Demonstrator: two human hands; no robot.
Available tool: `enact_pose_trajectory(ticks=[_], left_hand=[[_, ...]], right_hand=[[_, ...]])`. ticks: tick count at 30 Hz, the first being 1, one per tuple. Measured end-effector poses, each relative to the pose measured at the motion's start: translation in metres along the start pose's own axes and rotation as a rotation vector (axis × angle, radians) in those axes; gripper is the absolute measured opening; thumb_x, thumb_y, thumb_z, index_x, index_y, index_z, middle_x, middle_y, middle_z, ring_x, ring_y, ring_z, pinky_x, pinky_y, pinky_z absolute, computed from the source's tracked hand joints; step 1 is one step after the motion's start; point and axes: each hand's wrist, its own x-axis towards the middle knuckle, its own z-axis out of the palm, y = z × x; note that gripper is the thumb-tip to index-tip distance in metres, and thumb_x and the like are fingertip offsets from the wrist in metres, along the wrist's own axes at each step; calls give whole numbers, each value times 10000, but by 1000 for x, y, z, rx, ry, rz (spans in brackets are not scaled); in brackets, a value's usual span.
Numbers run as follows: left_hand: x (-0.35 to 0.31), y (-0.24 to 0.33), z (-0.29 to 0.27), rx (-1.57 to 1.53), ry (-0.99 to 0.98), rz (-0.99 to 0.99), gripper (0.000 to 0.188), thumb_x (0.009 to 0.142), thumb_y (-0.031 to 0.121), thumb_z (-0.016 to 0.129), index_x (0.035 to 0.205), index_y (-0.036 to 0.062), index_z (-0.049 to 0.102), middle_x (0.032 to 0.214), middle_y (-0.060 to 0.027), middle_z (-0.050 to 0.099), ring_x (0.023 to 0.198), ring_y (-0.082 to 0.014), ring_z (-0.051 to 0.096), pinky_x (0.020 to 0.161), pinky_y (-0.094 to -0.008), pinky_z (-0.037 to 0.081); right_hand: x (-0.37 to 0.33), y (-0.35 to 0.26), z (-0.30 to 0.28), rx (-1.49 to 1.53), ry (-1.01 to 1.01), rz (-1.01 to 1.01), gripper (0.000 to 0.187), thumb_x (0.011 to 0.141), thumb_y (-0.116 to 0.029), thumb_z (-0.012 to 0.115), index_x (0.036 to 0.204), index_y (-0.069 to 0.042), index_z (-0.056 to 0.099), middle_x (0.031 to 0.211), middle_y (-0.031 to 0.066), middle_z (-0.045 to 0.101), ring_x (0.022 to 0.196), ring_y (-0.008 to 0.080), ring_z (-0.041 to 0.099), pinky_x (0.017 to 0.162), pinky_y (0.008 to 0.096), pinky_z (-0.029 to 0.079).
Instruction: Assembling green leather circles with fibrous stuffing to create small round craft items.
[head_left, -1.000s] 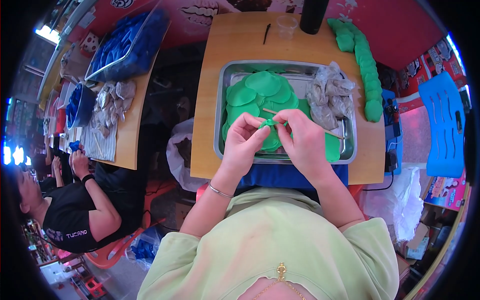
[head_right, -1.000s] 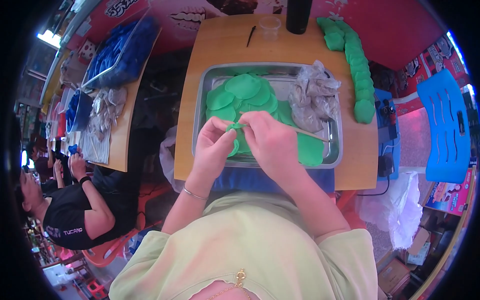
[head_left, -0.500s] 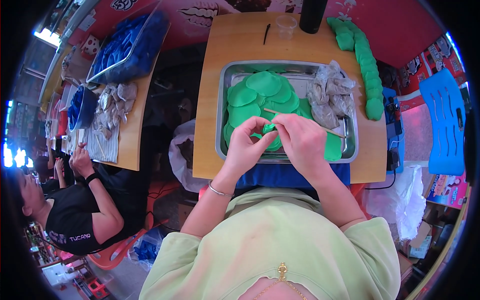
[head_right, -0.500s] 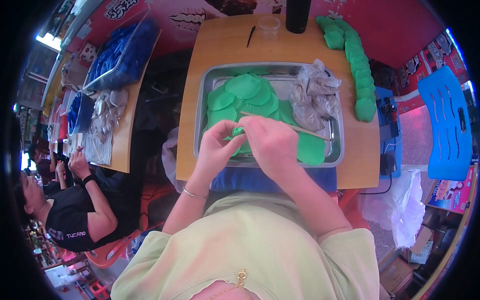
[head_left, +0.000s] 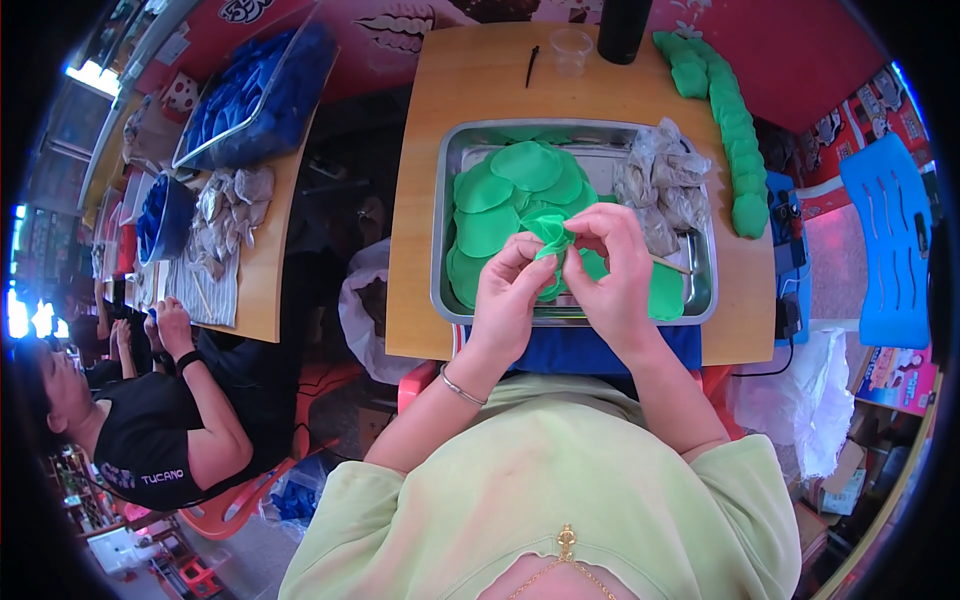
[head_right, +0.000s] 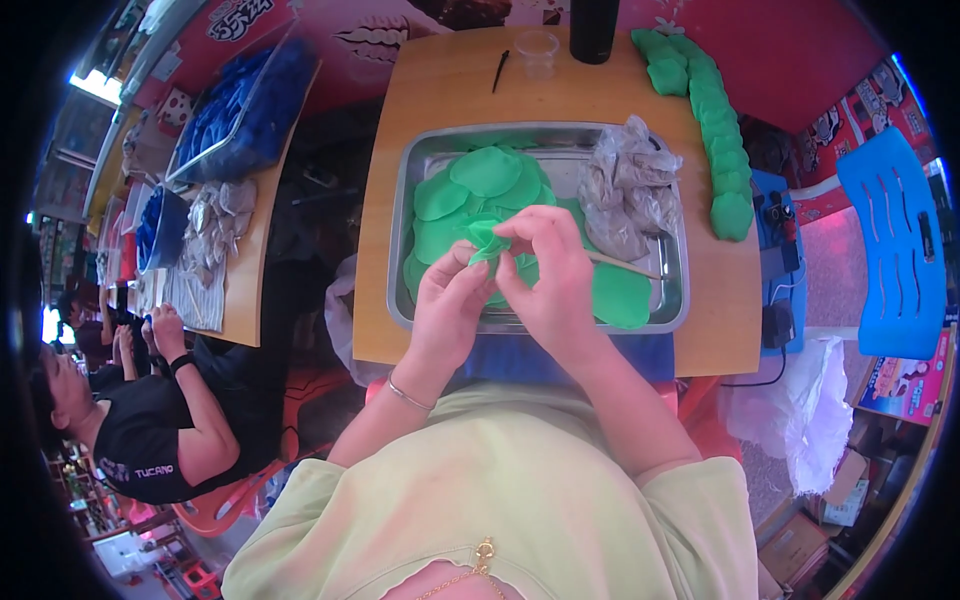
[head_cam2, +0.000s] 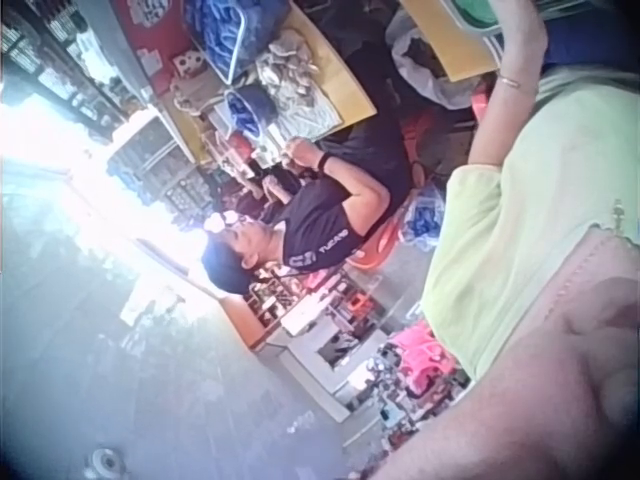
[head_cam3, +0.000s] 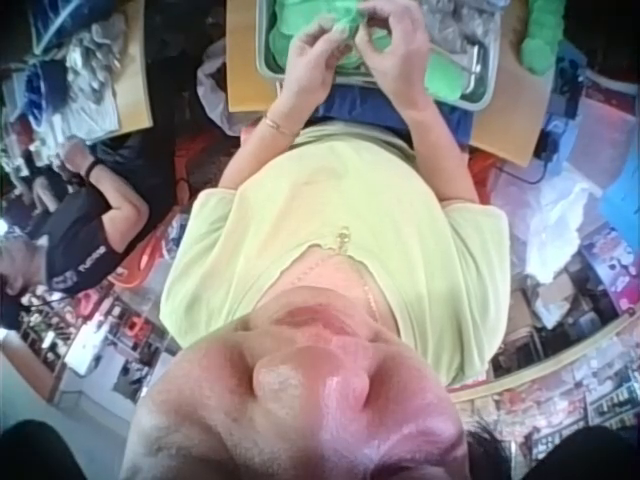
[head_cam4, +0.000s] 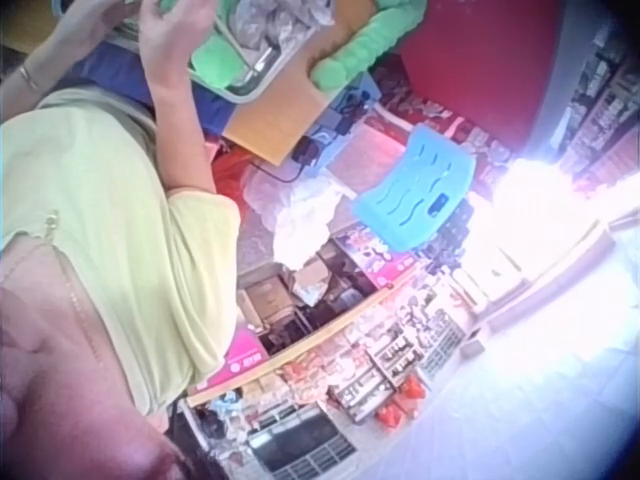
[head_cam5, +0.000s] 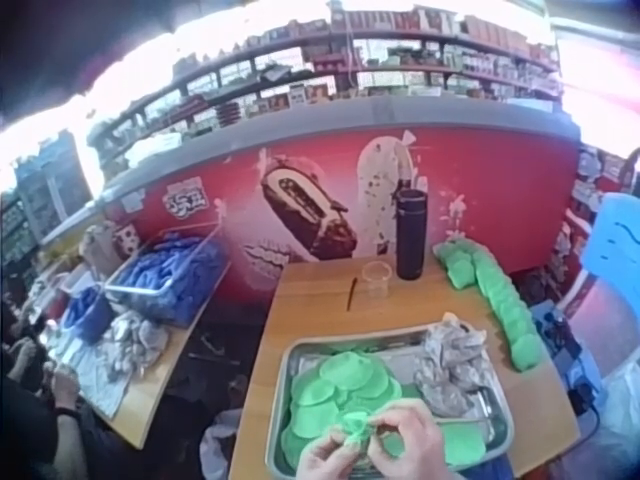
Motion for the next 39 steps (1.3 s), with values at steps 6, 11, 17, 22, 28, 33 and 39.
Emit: enact_pose_trajectory(ticks=[6, 11, 17, 22, 28, 33, 39], left_hand=[[2, -2, 3, 313, 56, 292, 117, 795, -8, 652, 760, 30, 547, 935, -26, 494, 833, -115, 508, 758, -239, 419], [12, 8, -7, 923, 113, 651, 147, 714, -23, 672, 784, 20, 550, 873, -101, 538, 815, -220, 537, 728, -313, 446], [16, 16, -8, 1371, -22, 836, 135, 761, 29, 682, 868, 22, 600, 898, -88, 546, 798, -205, 540, 704, -299, 444], [15, 15, -15, 611, -152, 188, 102, 812, 56, 665, 823, 21, 570, 926, -81, 519, 790, -163, 500, 706, -294, 431], [17, 19, -12, 1077, -148, 695, 176, 737, 37, 706, 793, 17, 541, 875, -93, 569, 804, -210, 551, 698, -334, 449], [15, 16, -1, 1033, -96, 608, 180, 708, 3, 697, 816, 27, 556, 839, -101, 582, 805, -266, 559, 702, -357, 453], [21, 14, -11, 1292, -101, 716, 144, 761, 26, 669, 865, 27, 570, 857, -93, 566, 802, -235, 540, 698, -326, 447]], right_hand=[[4, 0, 0, 5, -96, 63, 421, 682, 125, 604, 1061, -48, 541, 1012, 101, 509, 751, 183, 593, 679, 299, 509], [8, -1, -3, -47, -204, 93, 487, 687, 132, 576, 1123, -77, 512, 1014, 96, 492, 775, 187, 565, 684, 296, 498], [11, 1, -7, -161, -204, -13, 503, 690, 140, 568, 1132, -93, 512, 1044, 106, 472, 832, 212, 562, 684, 320, 504], [10, 2, -7, -208, -183, -81, 501, 691, 143, 572, 1128, -94, 514, 1054, 108, 470, 840, 218, 572, 678, 339, 507], [16, -5, -14, 59, -313, 205, 453, 710, 132, 559, 1108, -81, 522, 1042, 109, 472, 813, 217, 568, 693, 346, 495], [16, -2, -13, -121, -274, -3, 431, 717, 131, 548, 1096, -73, 522, 1018, 114, 462, 804, 248, 564, 683, 348, 487], [16, -4, -13, -174, -295, -18, 430, 705, 135, 569, 1082, -69, 525, 1024, 120, 456, 814, 269, 570, 668, 347, 494]])
